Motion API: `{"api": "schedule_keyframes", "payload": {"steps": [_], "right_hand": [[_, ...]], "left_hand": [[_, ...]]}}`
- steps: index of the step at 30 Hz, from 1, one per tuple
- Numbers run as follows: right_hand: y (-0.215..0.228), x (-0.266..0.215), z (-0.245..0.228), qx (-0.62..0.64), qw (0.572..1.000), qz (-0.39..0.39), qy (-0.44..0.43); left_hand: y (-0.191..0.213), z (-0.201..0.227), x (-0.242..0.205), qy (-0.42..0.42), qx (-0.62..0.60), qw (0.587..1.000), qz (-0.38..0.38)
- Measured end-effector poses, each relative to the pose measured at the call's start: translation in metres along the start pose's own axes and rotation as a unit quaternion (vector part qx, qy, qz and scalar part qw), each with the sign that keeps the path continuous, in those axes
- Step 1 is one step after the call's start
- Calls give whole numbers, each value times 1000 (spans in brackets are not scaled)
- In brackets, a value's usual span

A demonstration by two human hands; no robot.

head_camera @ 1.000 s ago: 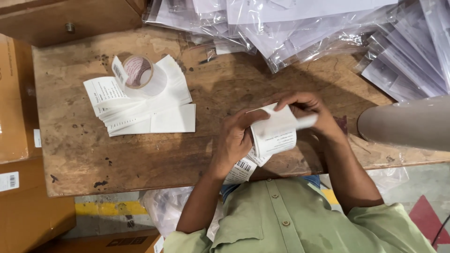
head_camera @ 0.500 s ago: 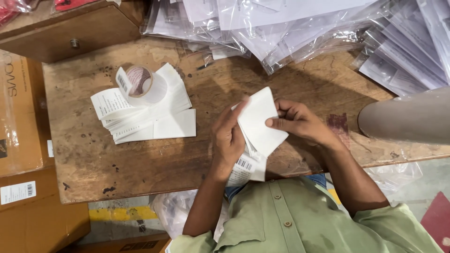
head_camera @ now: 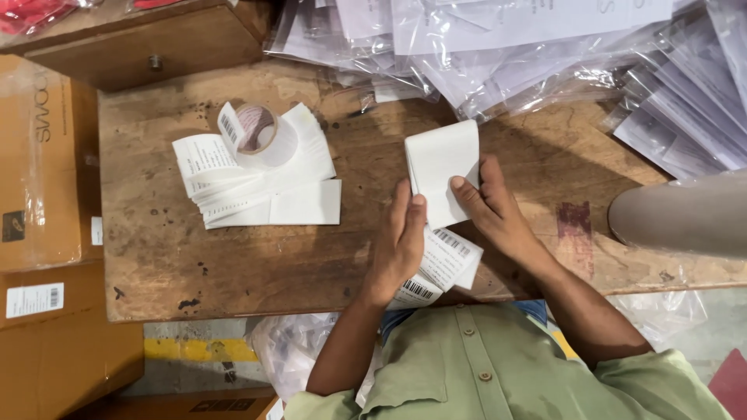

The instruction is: The person handles a long continuous strip of printed barcode shipping labels on a wooden table, folding the strip back and forth and stacking the folded labels into a pile. They occasionally lift and reposition a large roll of labels and press the stack flat with their hands.

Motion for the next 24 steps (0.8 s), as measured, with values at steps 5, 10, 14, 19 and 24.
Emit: {"api": "schedule_keyframes", "payload": {"steps": [5, 10, 14, 19, 24], "right_hand": [[-19, 14, -38, -21, 1000, -16, -4], [-48, 13, -18, 85, 985, -95, -120], [-64, 22, -11, 164, 972, -87, -147], [-79, 45, 4, 258, 948, -74, -174], [-70, 42, 27, 205, 960, -56, -183]], "left_hand": [[3, 0, -4, -156, 10, 986, 52], [12, -26, 0, -26, -181, 983, 20], [25, -39, 2, 17, -146, 988, 39], [49, -45, 3, 63, -203, 976, 35], [33, -81, 4, 24, -337, 941, -24]]}}
Point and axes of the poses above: each hand's wrist, its own x-axis towards the middle knuckle, its own y-axis out of the back of the hand, z = x × y, the point moved 8 cm from there along x, towards the middle knuckle, and after that the axes turned 6 degrees about y, right-handed, at the moved point
